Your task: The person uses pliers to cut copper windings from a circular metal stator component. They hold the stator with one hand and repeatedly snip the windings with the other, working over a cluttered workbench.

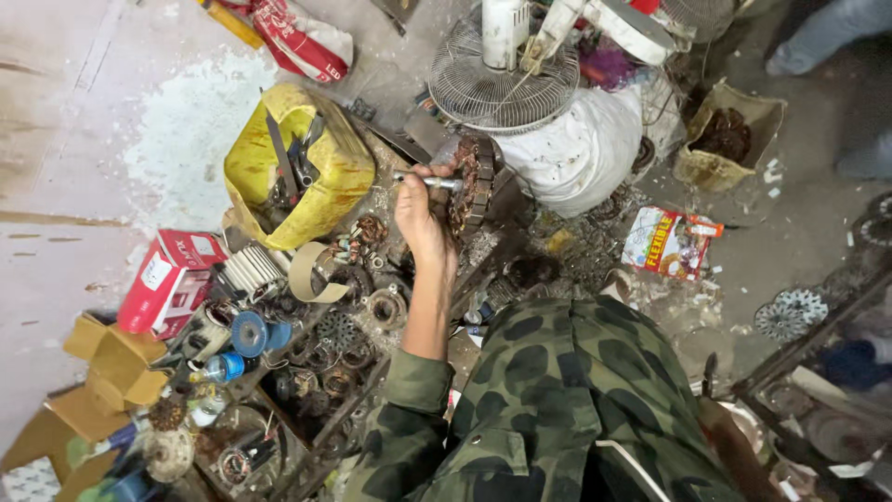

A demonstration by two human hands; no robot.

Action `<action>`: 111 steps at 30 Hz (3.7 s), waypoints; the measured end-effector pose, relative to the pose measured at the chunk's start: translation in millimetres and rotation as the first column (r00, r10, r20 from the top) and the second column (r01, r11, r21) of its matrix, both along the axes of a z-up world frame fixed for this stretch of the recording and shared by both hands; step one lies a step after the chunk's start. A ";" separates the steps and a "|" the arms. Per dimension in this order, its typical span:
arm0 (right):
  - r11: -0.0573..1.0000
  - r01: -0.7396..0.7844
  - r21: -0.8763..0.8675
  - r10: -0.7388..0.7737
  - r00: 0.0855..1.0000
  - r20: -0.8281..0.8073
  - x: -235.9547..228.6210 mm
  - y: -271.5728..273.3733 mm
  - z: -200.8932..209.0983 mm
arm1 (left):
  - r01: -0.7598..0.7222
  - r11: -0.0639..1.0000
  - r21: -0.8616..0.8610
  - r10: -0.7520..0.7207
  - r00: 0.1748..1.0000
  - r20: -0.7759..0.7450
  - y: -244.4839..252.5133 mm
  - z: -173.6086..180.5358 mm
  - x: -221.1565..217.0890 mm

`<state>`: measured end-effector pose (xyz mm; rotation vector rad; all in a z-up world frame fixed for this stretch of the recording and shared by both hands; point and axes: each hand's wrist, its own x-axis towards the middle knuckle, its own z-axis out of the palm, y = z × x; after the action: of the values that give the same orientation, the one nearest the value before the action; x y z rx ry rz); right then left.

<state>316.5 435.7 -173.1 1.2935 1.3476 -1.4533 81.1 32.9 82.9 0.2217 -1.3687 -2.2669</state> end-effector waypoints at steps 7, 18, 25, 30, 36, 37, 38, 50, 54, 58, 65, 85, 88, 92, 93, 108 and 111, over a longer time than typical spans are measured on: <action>0.997 -0.075 -0.010 0.072 0.984 -0.163 -61.5 13.3 18.6 | 0.053 0.996 0.068 -0.051 0.998 -0.040 11.2 14.6 2.6; 0.986 -0.164 0.003 0.163 0.977 -0.134 -82.6 8.9 16.1 | 0.062 0.980 0.188 -0.071 0.997 0.043 3.1 9.3 3.9; 0.964 -0.262 0.048 0.266 0.948 -0.172 -56.9 -10.6 36.4 | 0.018 0.973 0.232 -0.043 0.994 0.105 -7.5 -2.1 -2.3; 0.952 -0.293 0.088 0.306 0.904 -0.297 -33.3 -17.5 34.8 | 0.014 0.940 -0.340 -0.005 1.000 0.027 -3.5 -21.7 -7.7; 0.915 -0.357 0.189 0.404 0.827 -0.392 -34.0 -26.7 28.6 | 0.082 0.763 -0.641 0.150 0.942 0.299 7.8 -48.7 -15.3; 0.930 -0.335 0.150 0.368 0.855 -0.367 -34.1 -24.9 29.8 | 0.092 0.770 -0.631 0.175 0.921 0.348 8.6 -53.5 -13.6; 0.951 -0.283 0.126 0.309 0.893 -0.328 -42.3 -28.0 28.5 | 0.043 0.735 -0.677 0.187 0.947 0.263 8.6 -58.0 -17.0; 0.994 -0.084 0.065 0.102 0.925 -0.367 -97.0 -49.9 25.6 | -0.042 0.694 -0.719 0.170 0.980 0.107 -6.5 -94.6 -17.6; 0.952 -0.243 0.187 0.301 0.854 -0.425 -114.2 -47.5 1.1 | 0.038 0.730 -0.683 0.141 0.969 0.205 -7.0 -91.9 -19.1; 0.938 -0.258 0.233 0.341 0.813 -0.472 -129.0 -52.8 -7.4 | 0.091 0.457 -0.885 0.042 0.991 0.124 -27.5 -76.8 -27.4; 0.728 -0.572 0.377 0.645 0.384 -0.661 -158.4 -92.5 77.6 | 0.286 0.233 -0.929 -0.093 0.958 0.272 -50.8 -69.1 -59.2; -0.271 -0.712 0.648 0.915 -0.399 -0.055 -352.9 -154.5 181.8 | 0.198 0.301 -0.933 0.086 0.969 0.234 -34.0 -87.2 -68.4; 0.042 -0.642 0.765 0.888 -0.327 -0.323 -318.7 -155.7 127.5 | 0.136 0.295 -0.946 0.119 0.977 0.177 -41.7 -86.7 -63.7; 0.422 -0.640 0.642 0.807 -0.058 -0.588 -265.9 -151.4 47.5 | 0.114 0.278 -0.954 0.071 0.988 0.139 -38.3 -95.6 -72.6; 0.439 -0.619 0.651 0.790 -0.079 -0.608 -252.8 -147.1 35.2 | 0.157 0.265 -0.951 0.097 0.977 0.188 -42.9 -96.6 -72.5; 0.968 0.236 -0.091 -0.245 0.786 -0.567 -145.8 -40.4 -24.1 | 0.179 0.174 -0.968 0.207 0.955 0.214 -32.6 -101.4 -66.9; 0.997 0.078 0.018 -0.063 0.910 -0.409 -123.9 -35.4 -3.3 | -0.044 0.012 -0.999 0.041 0.998 -0.043 -41.4 -93.8 -73.1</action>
<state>192.5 400.3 -176.4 1.1040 1.6109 -1.8315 8.0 -8.5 -10.9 -0.2637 -2.5411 -0.6277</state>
